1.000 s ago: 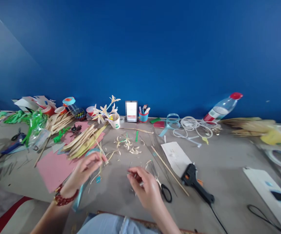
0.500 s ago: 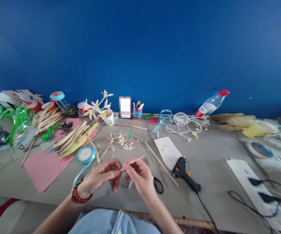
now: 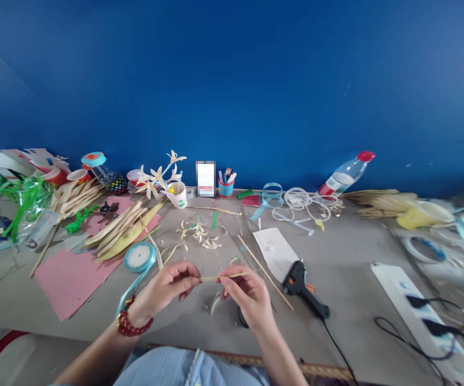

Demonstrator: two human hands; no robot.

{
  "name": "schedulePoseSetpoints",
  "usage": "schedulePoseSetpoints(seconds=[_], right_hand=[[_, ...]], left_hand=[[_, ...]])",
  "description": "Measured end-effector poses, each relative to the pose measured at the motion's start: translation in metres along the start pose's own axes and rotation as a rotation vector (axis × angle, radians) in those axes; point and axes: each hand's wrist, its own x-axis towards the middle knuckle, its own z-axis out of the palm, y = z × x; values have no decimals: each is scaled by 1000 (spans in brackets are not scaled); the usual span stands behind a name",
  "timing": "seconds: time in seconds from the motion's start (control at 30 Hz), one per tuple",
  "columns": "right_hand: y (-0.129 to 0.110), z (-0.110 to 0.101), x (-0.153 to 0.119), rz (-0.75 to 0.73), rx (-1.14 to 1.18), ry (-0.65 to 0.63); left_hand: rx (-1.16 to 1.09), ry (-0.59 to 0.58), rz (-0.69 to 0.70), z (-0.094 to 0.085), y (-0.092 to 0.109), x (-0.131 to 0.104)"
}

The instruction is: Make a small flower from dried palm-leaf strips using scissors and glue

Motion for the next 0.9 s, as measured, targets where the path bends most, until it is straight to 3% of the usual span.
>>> schedulePoseSetpoints(seconds=[0.13, 0.27, 0.43, 0.53, 0.73, 0.8, 0.9], right_hand=[[2, -4, -1, 13, -7, -21], [1, -9, 2, -2, 8, -22], [1, -8, 3, 24, 68, -21], [4, -7, 3, 33, 92, -17], [8, -5, 2, 3, 142, -16], [7, -4, 2, -8, 148, -8], [6, -4, 1, -13, 128, -3]], left_hand=[[143, 60, 50, -1, 4, -4], [500, 189, 268, -3, 6, -11], [745, 148, 499, -8, 1, -15], [578, 70, 500, -7, 1, -16], [-271, -77, 215, 3, 2, -11], [-376, -74, 156, 5, 1, -10], [-299, 2, 116, 5, 1, -11]])
